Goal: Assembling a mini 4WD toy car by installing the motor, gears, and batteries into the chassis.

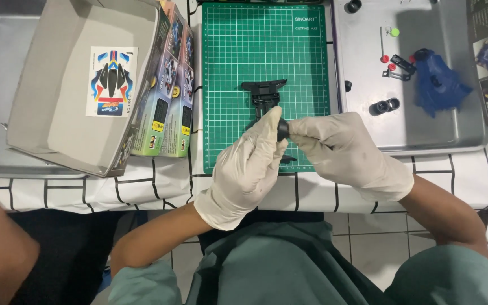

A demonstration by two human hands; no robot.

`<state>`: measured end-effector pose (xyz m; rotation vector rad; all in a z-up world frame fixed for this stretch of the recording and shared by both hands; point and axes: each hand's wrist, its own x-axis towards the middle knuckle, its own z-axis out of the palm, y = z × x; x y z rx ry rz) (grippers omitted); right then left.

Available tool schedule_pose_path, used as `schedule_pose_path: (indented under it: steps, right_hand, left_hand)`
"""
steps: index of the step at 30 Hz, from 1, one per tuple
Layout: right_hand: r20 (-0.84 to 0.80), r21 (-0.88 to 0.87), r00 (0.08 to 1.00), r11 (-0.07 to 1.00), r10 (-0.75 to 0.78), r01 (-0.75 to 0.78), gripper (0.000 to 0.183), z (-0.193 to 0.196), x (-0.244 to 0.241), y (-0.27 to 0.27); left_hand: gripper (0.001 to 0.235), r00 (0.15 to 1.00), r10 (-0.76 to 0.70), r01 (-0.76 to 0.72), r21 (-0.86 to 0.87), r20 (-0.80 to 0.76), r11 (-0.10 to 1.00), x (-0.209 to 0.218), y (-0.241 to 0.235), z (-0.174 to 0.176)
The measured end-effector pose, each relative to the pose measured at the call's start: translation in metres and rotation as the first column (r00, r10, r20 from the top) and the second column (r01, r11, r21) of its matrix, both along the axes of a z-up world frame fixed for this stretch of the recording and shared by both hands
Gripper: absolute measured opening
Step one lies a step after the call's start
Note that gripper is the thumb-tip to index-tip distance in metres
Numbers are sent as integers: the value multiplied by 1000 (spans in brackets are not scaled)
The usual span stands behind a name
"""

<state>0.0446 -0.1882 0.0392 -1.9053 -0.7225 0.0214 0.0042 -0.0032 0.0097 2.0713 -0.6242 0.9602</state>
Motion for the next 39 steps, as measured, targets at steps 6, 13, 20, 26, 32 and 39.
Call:
schedule_pose_path:
  steps: [6,13,20,26,32,39]
  right_hand:
    - [56,-129,997,991,51,-43,17,17,15,-8]
    - [173,-89,983,993,-55,72,40,11,14,-11]
    - [-187,-75,922,941,-339,331,18,38,12,-15]
    - [84,-100,933,929,-349,357,26,10,23,-40]
    - [277,-188,952,964,-133,190,20,10,13,-48]
    - [462,-401,825,907,325,-133,15,-64,2,-45]
  left_hand:
    - [39,989,-124,119,-72,-76,990,19,13,-2]
    - [53,977,-204,207,51,-63,977,41,12,-17]
    - [99,853,-276,446,344,-443,826,65,31,-54]
    - [44,754,-451,653,470,-477,594,95,32,-101]
    - [22,789,-315,576,458,-527,677,88,28,-51]
    - [57,954,-11,227,703,-298,674,88,13,-61]
